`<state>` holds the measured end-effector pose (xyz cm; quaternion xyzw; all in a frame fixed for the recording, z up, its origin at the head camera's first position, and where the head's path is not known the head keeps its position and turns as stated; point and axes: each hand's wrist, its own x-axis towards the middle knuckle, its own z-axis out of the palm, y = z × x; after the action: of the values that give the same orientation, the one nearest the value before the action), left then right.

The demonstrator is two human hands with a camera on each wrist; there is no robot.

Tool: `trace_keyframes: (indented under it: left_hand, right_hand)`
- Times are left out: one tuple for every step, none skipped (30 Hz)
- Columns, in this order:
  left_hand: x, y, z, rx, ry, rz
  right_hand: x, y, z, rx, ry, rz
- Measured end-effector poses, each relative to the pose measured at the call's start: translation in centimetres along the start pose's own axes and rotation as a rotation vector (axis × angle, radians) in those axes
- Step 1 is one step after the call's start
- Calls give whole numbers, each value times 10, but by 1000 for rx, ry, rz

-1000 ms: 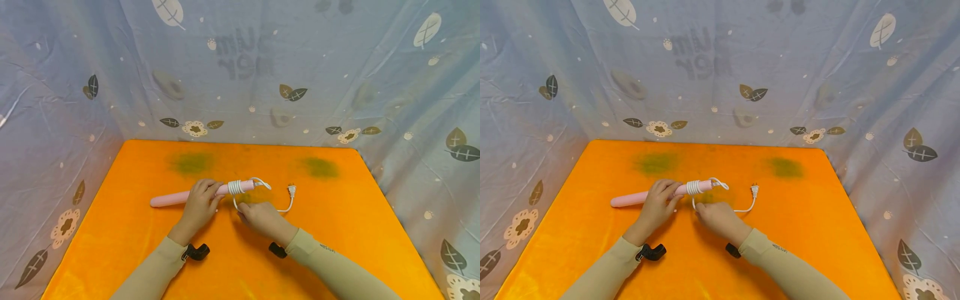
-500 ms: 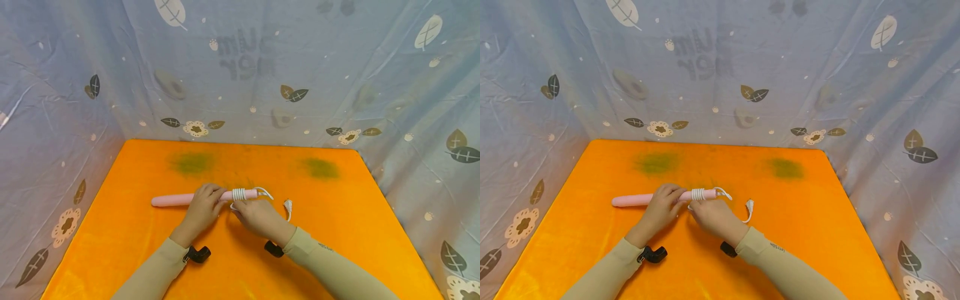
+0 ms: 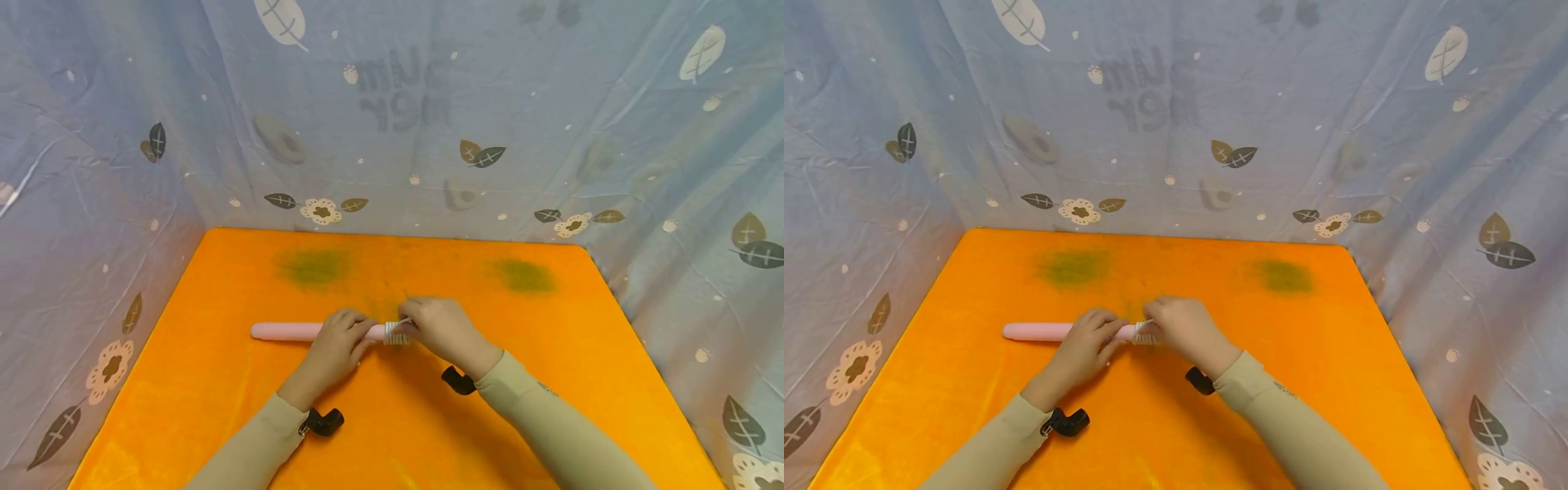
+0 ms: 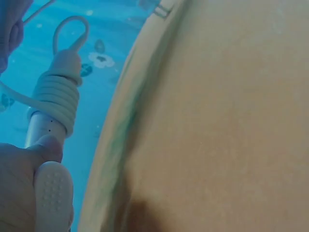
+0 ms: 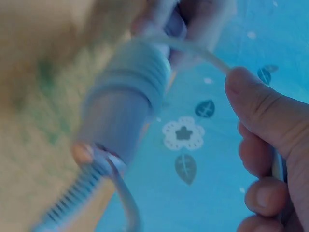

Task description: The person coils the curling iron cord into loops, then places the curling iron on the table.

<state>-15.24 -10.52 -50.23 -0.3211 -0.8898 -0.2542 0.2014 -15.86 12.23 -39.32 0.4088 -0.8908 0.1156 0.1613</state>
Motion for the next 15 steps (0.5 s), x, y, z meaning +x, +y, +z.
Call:
trace_keyframes:
  left_hand:
    - [-1,0,0,0,0,3]
    - [-2,0,0,3,-2,11]
    - [-3,0,1,6,-4,19]
    - [-4,0,1,6,-7,28]
    - [-5,1,1,6,-9,37]
    - [-6,1,0,5,-11,47]
    - [-7,2,0,6,-13,57]
    - [-9,2,0,6,-17,66]
    - [-10,3,0,4,-19,78]
    - [-12,3,-1,6,-23,87]
    - [-13,4,-1,9,-27,97]
    - [-15,4,-1,9,-34,104]
    - [-16,5,-1,9,-41,110]
    - [-17,5,-1,4,-48,114]
    - [-18,6,-2,0,-56,116]
  right_hand:
    - [1,2,-2,12,-5,1]
    - [1,4,-4,31,-11,6]
    - [2,6,-6,52,-14,14]
    - [2,9,-8,72,-20,26]
    - [3,11,-10,93,-24,42]
    - [3,14,-12,113,-28,59]
    - [4,16,-14,130,-34,82]
    - [4,19,-16,145,-33,103]
    - [5,21,-18,157,-31,125]
    - [5,24,-19,169,-29,147]
    - [5,27,-20,177,-22,164]
    - [6,29,-21,177,-13,182]
    - [6,31,-22,173,-6,199]
    - [6,33,-22,166,2,211]
    - [6,35,-22,159,8,223]
